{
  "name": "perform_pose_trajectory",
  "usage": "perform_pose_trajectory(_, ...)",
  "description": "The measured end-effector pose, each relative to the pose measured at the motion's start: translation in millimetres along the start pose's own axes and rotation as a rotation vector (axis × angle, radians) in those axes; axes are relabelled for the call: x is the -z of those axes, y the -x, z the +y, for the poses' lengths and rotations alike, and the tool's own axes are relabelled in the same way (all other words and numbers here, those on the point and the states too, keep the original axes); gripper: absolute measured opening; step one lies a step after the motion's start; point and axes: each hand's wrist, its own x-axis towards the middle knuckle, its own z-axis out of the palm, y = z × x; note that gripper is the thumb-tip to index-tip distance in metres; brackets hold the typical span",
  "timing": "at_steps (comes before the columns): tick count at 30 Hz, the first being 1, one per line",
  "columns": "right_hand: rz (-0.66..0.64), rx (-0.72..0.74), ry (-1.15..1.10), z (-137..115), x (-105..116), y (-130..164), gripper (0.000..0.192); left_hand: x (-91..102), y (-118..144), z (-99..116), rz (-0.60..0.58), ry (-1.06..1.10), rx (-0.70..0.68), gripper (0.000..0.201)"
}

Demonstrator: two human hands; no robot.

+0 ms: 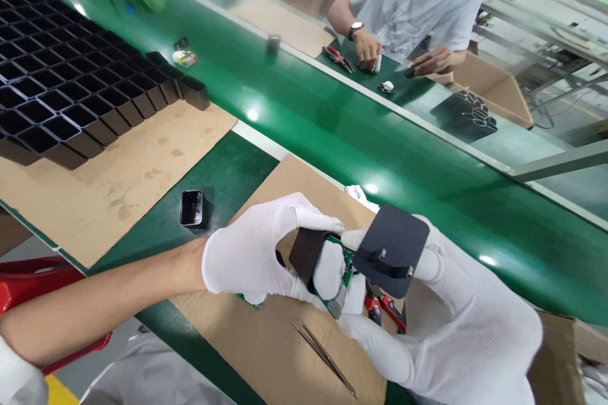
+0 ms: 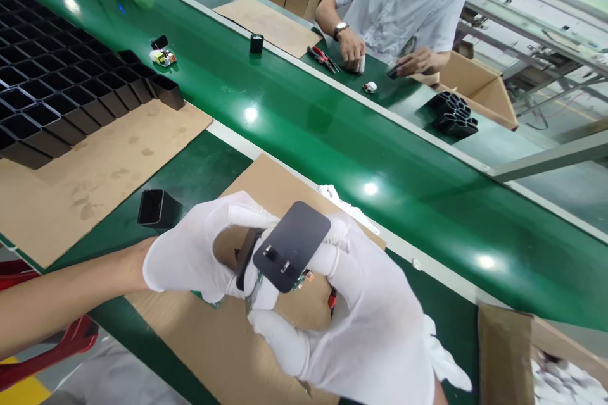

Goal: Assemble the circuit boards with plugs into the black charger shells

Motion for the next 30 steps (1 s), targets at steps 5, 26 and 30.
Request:
perform_pose_trajectory(5, 0.008, 0.025, 0.032, 1.8, -0.9, -0.8, 0.024, -0.4, 0.7, 2.6, 0.003, -0.044, -0.019, 0.065)
perform_pose_trajectory(26, 0.007, 0.019, 0.014, 4.3, -2.3, 1.1, 0.03, -2.6, 5.1, -8.6, 0.07, -0.053, -0.229, 0.072)
perform_pose_trajectory(30, 0.027, -0.006, 0.023, 3.0, -4.5, -0.4, 0.027, -3.4, 5.1, -9.7, 0.075, -0.047, -0.26, 0.073)
